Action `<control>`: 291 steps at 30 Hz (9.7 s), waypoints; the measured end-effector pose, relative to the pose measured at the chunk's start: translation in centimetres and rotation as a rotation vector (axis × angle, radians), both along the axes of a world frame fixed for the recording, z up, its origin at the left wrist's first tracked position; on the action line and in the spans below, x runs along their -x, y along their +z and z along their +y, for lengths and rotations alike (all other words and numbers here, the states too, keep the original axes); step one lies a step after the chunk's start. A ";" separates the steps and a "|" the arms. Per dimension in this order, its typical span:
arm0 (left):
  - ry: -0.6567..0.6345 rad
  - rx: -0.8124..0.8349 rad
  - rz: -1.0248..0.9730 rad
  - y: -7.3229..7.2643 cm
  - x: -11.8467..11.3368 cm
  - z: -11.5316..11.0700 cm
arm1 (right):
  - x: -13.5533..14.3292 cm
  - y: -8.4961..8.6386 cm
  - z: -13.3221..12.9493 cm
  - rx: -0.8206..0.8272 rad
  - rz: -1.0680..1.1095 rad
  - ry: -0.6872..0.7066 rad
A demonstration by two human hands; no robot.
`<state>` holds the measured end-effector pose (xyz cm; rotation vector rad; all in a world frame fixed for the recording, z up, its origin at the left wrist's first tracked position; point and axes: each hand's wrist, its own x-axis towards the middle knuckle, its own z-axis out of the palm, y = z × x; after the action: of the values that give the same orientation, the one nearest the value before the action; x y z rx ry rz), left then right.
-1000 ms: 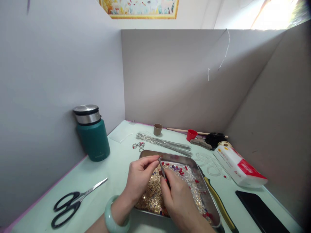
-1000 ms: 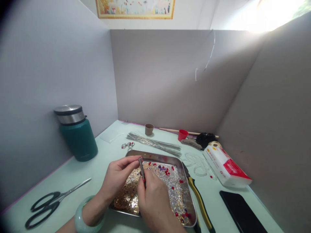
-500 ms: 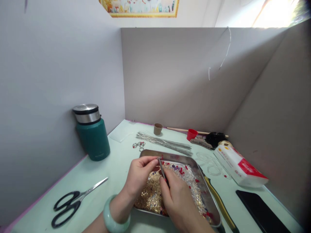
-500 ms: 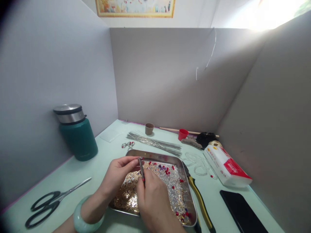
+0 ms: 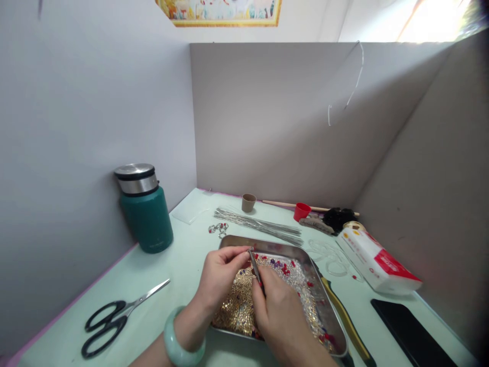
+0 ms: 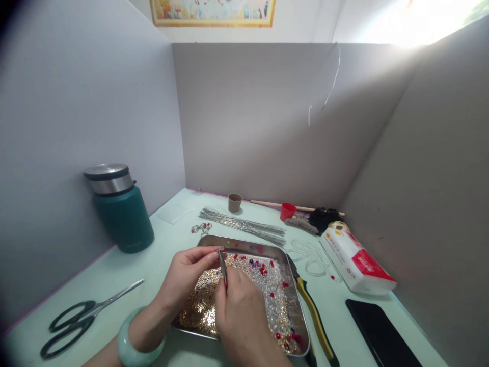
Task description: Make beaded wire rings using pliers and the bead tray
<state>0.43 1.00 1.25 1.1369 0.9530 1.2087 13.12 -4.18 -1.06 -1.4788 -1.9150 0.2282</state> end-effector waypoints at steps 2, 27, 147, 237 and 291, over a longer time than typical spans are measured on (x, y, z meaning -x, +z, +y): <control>-0.001 -0.006 0.003 0.0 0.0 0.0 | 0.0 0.1 0.0 -0.015 -0.008 0.002; -0.171 0.141 -0.278 -0.3 1.0 0.5 | -0.8 2.2 0.2 0.829 1.314 0.439; -0.135 -0.159 -0.122 0.7 0.8 -0.1 | -0.7 2.4 -0.1 0.603 0.993 0.258; 0.029 -0.119 -0.064 0.0 0.6 0.2 | -0.5 1.2 -0.2 0.357 0.559 0.113; 0.140 -0.252 0.186 -1.0 0.2 -0.2 | -0.1 0.9 -0.1 0.149 0.304 0.079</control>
<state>0.25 0.80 0.22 1.4203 1.0548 1.3830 13.21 -4.29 -0.18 -1.3735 -1.7399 0.6081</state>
